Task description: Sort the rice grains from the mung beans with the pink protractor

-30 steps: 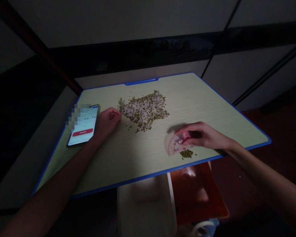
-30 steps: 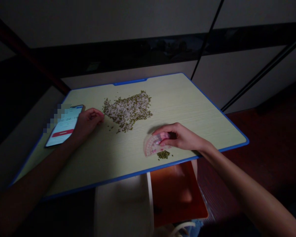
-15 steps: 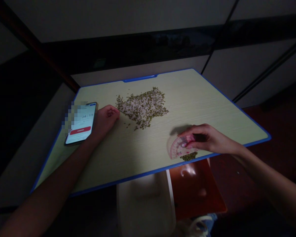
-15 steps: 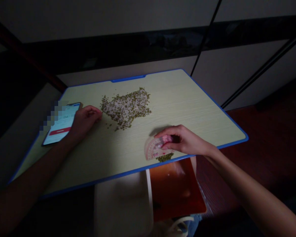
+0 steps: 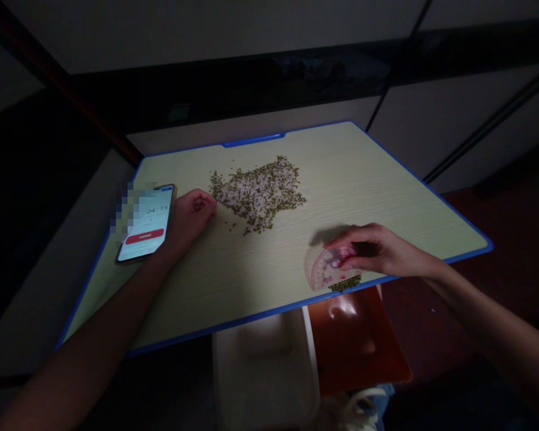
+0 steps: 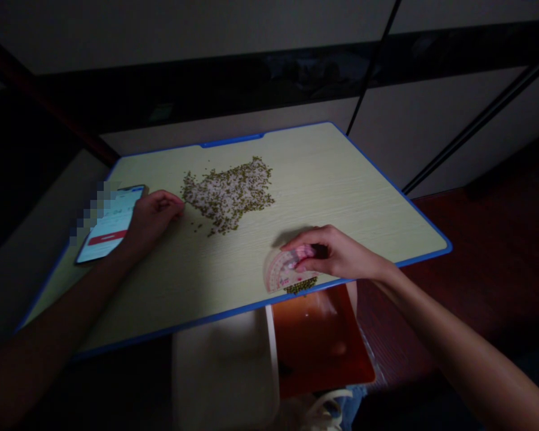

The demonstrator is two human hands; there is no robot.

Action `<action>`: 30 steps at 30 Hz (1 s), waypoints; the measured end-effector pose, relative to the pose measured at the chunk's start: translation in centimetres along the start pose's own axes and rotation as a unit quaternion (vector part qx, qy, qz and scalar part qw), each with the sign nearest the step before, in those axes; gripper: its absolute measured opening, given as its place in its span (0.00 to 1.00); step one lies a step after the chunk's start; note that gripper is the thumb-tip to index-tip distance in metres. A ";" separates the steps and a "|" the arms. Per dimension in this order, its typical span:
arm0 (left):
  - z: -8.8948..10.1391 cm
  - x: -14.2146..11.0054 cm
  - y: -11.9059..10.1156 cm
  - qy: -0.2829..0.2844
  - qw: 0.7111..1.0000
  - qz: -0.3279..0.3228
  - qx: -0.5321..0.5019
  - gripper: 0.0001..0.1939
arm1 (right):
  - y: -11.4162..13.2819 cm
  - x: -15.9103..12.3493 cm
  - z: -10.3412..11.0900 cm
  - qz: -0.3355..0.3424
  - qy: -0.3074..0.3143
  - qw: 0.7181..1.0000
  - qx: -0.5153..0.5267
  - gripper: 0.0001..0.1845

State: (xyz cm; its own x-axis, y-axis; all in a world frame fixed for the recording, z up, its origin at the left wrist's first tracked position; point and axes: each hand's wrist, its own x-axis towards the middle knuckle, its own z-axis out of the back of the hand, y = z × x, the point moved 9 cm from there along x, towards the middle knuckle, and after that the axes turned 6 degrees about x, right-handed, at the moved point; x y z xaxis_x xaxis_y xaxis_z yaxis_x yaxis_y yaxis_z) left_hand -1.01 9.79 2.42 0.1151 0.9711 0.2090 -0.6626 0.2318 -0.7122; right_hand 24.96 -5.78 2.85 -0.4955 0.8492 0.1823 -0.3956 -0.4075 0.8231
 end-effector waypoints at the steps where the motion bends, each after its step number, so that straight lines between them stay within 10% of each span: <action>1: 0.0 0.0 0.0 0.000 1.000 0.001 -0.001 0.02 | 0.0 0.0 0.0 -0.002 0.001 1.000 -0.001 0.14; 30: -0.1 0.0 0.4 0.005 1.000 0.011 0.006 0.02 | -0.1 -0.5 0.1 0.002 0.007 1.000 0.018 0.12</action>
State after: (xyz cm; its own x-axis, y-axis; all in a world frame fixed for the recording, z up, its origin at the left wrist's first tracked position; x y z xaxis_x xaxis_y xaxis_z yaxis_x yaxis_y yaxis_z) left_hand -1.17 9.84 2.09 0.1079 0.9766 0.1858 -0.6733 0.2093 -0.7091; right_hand 25.31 -6.12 2.72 -0.5076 0.8429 0.1785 -0.3656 -0.3983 0.8412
